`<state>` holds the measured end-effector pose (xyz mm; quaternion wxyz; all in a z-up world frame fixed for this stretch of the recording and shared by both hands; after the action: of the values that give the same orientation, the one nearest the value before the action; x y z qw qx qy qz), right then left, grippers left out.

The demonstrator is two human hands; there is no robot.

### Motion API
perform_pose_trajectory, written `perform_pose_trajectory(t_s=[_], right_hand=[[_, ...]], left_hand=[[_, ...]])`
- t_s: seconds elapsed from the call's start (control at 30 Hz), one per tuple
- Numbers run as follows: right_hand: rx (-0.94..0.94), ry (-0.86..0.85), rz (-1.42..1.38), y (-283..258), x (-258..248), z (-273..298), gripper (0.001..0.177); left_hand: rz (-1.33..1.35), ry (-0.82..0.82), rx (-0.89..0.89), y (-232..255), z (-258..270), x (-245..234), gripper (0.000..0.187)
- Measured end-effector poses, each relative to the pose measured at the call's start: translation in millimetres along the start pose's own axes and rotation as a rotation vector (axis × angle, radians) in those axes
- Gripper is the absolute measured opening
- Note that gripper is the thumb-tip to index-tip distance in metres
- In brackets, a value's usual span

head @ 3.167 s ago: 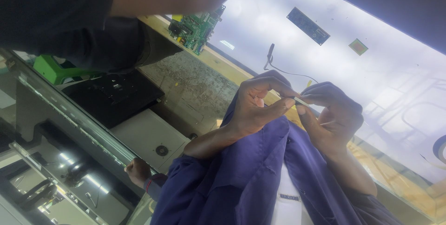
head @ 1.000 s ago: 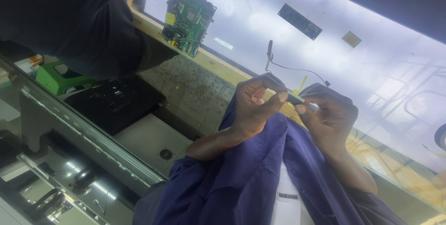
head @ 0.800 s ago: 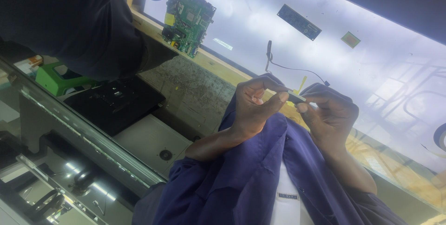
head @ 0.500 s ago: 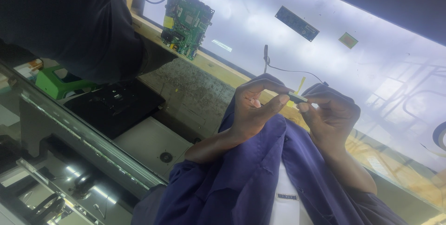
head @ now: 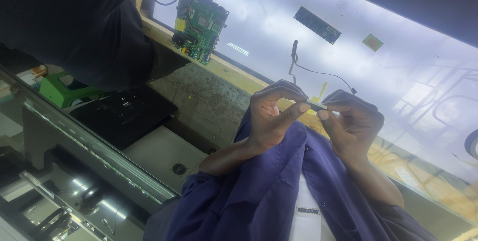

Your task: Repairing a ribbon cable by applying tape and connecting it to a circuit board on a backlit workbench.

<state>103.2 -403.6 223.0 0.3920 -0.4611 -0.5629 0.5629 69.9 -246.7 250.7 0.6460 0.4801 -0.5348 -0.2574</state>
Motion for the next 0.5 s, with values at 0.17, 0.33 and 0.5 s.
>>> perform_pose_trajectory(t_s=[0.17, 0.33, 0.5], right_hand=[[0.015, 0.013, -0.034, 3.7, 1.1, 1.3, 0.014], [0.04, 0.015, -0.045, 0.7, 3.3, 0.7, 0.016], [0.045, 0.018, -0.06, 1.0, 3.0, 0.2, 0.016]], left_hand=[[0.001, -0.007, 0.001, -0.4, -0.3, 0.3, 0.009], [0.009, 0.002, 0.0, -1.1, 0.3, -0.5, 0.009], [-0.006, 0.012, -0.018, -0.9, 0.6, 0.0, 0.01]])
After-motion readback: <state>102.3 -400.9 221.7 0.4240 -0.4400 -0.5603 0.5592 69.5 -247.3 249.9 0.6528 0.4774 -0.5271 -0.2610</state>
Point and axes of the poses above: each hand's wrist, its own z-axis away from the middle knuckle, its own x-axis out of the palm, y = z × x, the point moved 4 cm from there along -z, towards the middle knuckle, and after that the axes turned 13 degrees about z, right-handed, at the moved point
